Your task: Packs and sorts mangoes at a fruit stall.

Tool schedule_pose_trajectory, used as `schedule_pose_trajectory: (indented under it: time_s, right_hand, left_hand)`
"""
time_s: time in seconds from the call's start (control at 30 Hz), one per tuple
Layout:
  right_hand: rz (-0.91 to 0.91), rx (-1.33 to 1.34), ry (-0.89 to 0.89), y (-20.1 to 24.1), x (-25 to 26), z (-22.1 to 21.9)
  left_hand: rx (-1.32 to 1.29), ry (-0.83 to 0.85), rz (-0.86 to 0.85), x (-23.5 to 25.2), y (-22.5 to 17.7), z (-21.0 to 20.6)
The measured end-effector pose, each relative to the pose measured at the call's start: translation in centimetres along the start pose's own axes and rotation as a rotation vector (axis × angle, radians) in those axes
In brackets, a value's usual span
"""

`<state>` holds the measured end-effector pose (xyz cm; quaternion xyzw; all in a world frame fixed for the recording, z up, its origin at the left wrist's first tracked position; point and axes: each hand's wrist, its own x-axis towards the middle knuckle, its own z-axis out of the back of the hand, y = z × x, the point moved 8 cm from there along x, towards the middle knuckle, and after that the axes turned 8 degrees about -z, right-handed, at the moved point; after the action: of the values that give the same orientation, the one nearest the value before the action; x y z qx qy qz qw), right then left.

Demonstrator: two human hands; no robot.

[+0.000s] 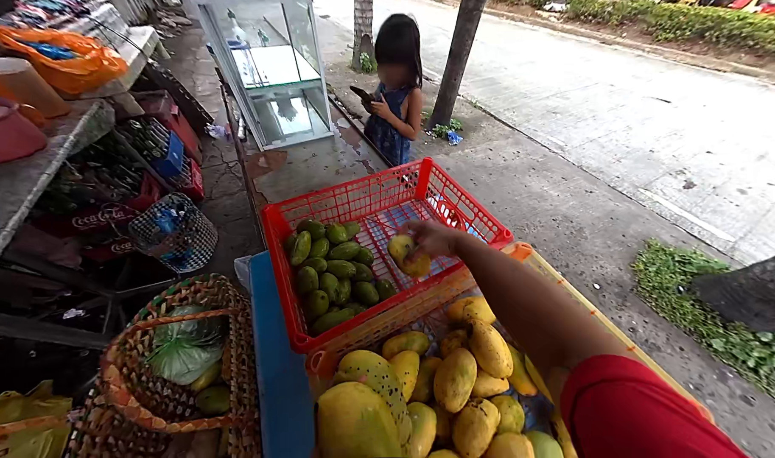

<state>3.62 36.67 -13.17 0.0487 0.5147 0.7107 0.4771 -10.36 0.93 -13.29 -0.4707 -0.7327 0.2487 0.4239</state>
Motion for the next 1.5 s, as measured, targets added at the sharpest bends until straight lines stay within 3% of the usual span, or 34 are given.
schedule_pose_trajectory:
  time_s: [0.17, 0.27, 0.33, 0.43, 0.53, 0.7, 0.8, 0.9, 1.0, 1.13, 1.23, 1.5]
  right_hand:
    - [0.258, 0.458, 0.023, 4.3, -7.8, 5.1]
    - [0.444, 0.703, 0.116, 4.0, -14.0, 6.5]
    - [0.471, 0.799, 0.151, 2.7, -18.0, 5.9]
    - [0.286, 0.803, -0.015, -1.4, -21.7, 4.1]
    - [0.078, 0.547, -0.106, -3.1, -25.0, 0.6]
    - [-0.024, 0.046, 0.048, -1.9, -28.4, -6.7]
    - [0.002, -0.046, 0.085, -1.5, -28.8, -9.0]
    - [-0.012, 0.062, 0.022, -2.2, -28.6, -9.5]
    - [-0.092, 0.349, -0.082, -3.7, -28.8, -9.0]
    - [-0.152, 0.825, -0.215, -5.4, -30.4, -7.5]
    - [-0.102, 1.034, -0.262, -6.4, -31.8, -6.0]
    - [-0.046, 0.988, -0.354, -7.0, -34.2, -3.8]
  left_hand:
    - [-0.081, -0.129, 0.058, 1.4, -0.6, -0.6]
    - [-0.096, -0.175, 0.066, 1.9, -2.1, -1.1]
    - [-0.165, -0.204, 0.085, 1.9, -1.9, -1.0]
    - [-0.199, -0.243, 0.125, 1.9, -0.8, -0.1]
    - [-0.260, -0.219, 0.161, 2.3, -0.3, -0.7]
    - [-0.195, -0.332, 0.154, 2.6, 0.1, -0.1]
    - [-0.185, -0.359, 0.178, 3.0, -0.1, -0.4]
    - [-0.201, -0.419, 0.208, 2.8, -0.2, -0.3]
    - [-0.264, -0.495, 0.263, 2.7, 0.0, 0.0]
    - [-0.333, -0.460, 0.259, 3.2, 0.0, -0.2]
    - [-0.350, -0.429, 0.253, 3.3, 0.0, -0.5]
    - [-0.324, -0.438, 0.297, 3.0, 0.4, -1.0]
